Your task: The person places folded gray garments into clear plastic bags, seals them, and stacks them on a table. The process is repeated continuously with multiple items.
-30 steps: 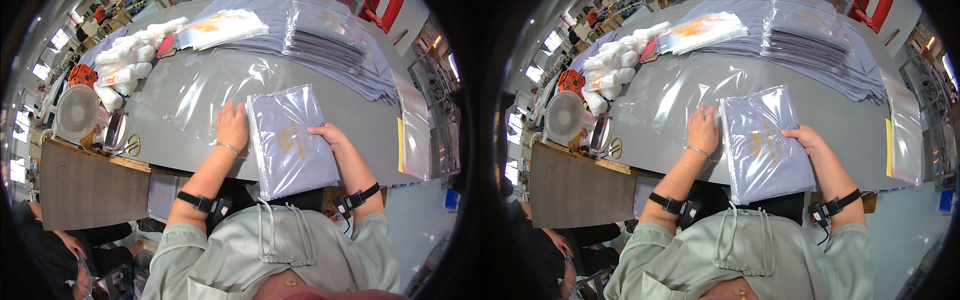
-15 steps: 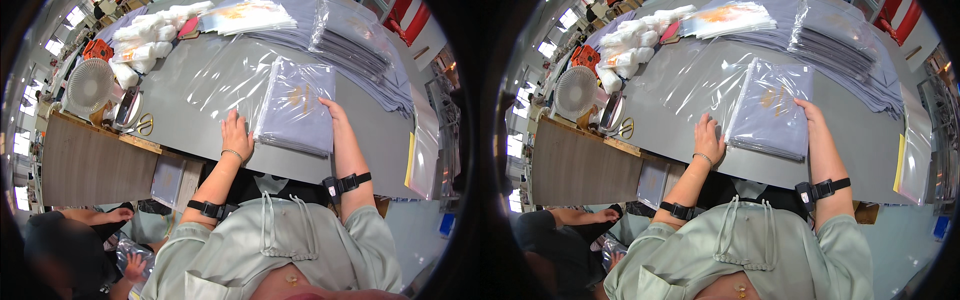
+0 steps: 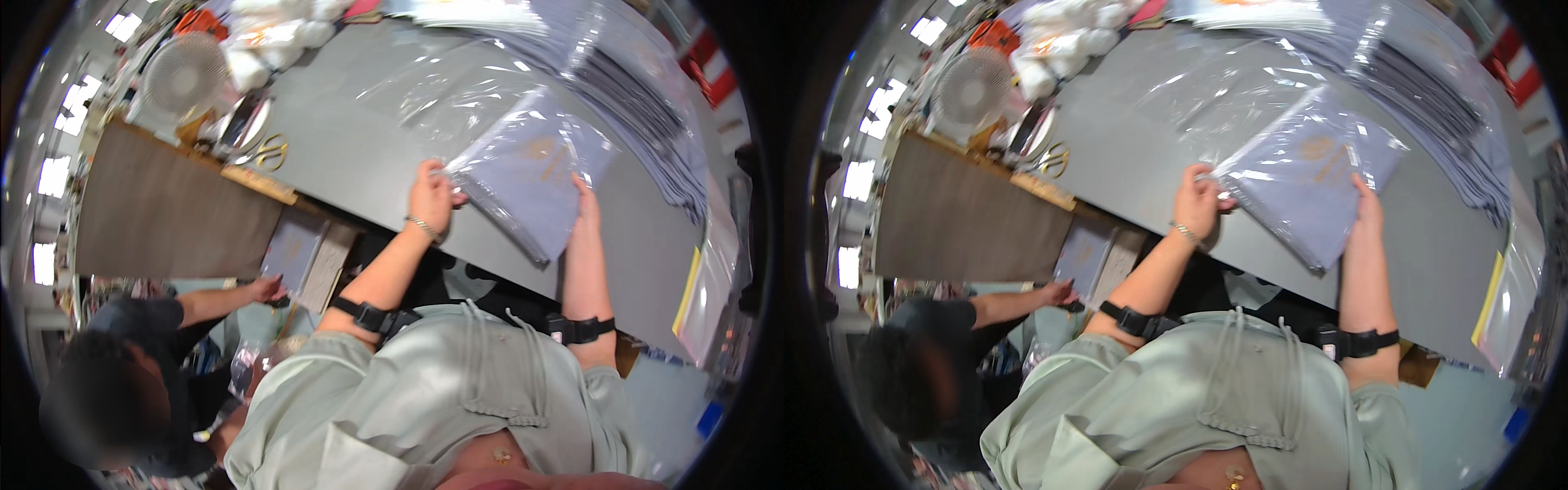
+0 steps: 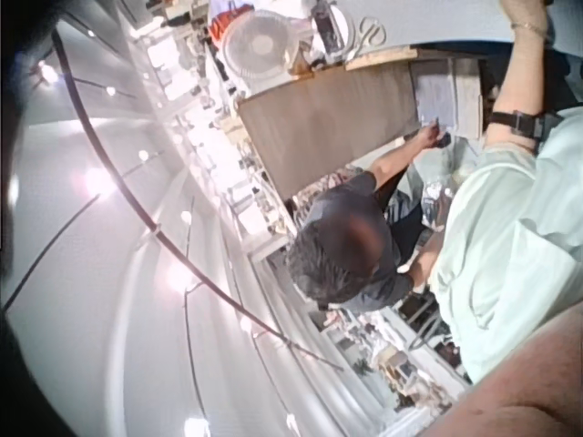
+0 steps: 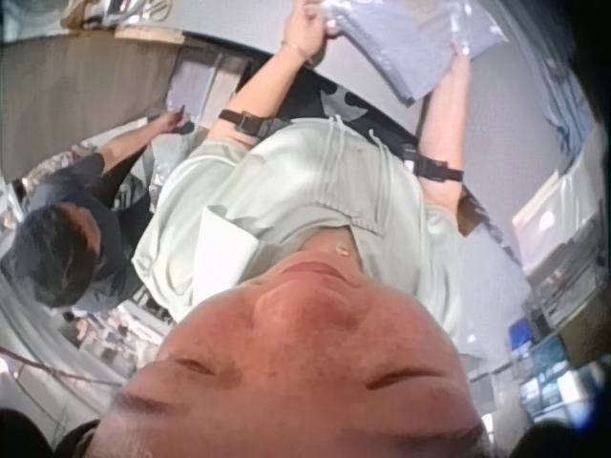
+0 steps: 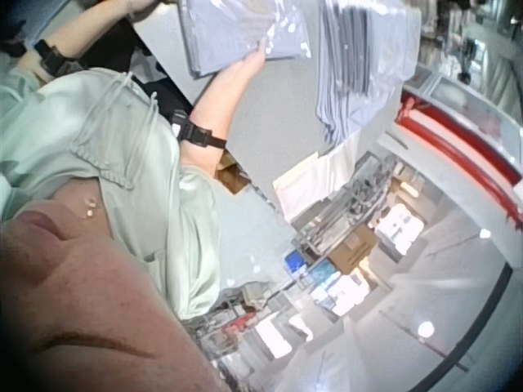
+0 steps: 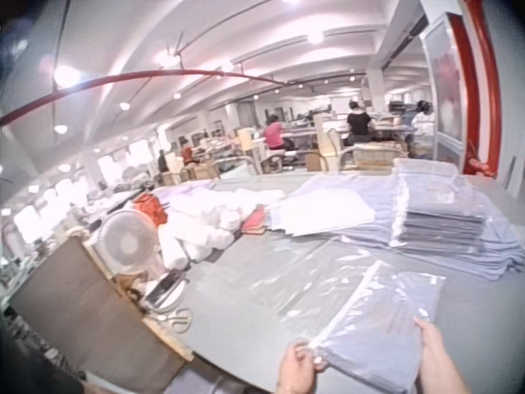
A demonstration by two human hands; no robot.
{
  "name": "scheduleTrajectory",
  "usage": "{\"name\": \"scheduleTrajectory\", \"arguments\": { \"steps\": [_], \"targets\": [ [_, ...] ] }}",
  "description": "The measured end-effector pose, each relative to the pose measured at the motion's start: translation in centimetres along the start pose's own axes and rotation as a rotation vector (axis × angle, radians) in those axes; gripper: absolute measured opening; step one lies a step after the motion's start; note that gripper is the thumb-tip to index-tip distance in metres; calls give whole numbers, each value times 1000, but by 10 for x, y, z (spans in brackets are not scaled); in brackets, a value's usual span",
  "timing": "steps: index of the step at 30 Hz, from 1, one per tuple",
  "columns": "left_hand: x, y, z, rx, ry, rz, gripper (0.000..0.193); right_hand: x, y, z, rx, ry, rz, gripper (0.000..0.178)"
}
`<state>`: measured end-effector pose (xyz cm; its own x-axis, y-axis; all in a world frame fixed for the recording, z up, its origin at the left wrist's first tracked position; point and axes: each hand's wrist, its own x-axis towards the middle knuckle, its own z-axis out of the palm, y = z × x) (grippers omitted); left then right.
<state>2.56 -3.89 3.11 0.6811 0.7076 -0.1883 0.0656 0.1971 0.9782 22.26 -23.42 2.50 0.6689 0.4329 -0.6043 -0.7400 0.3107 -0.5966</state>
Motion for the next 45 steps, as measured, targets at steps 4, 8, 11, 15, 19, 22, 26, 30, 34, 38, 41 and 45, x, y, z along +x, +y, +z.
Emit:
{"name": "scheduleTrajectory", "arguments": {
  "steps": [4,8,11,15,19,22,26,30,34,38,41,45],
  "targets": [
    [-4,-6,12,49,12,54,45,6,-2,-5,14,-40,-10,44],
    [-11,-12,18,366,29,88,46,16,-4,-11,-85,19,-96,41],
    [-1,-6,12,559,47,156,36,18,-3,-14,-81,22,-121,40],
    [28,14,0,837,27,98,22,18,3,-17,-110,84,-159,40],
    [34,22,-3,1129,-74,227,14,19,2,-21,-145,94,-142,39],
    [28,18,-2,1193,29,469,9,22,-2,-26,-154,114,-132,40],
    [29,10,-9,1088,-64,715,15,28,-8,-32,-175,12,-73,42],
    [33,5,-25,1048,-152,1116,16,29,-12,-34,-173,-23,0,45],
    [29,4,-19,1124,-158,1133,10,26,-15,-28,-238,64,-45,46],
    [19,3,10,1240,-46,1019,11,22,-17,-23,-298,85,-60,44],
    [7,-6,19,1110,-165,1231,8,22,-19,-22,-299,90,-52,43],
    [7,-20,8,1070,372,833,15,30,-19,-23,-326,108,-134,43]
  ]
}}
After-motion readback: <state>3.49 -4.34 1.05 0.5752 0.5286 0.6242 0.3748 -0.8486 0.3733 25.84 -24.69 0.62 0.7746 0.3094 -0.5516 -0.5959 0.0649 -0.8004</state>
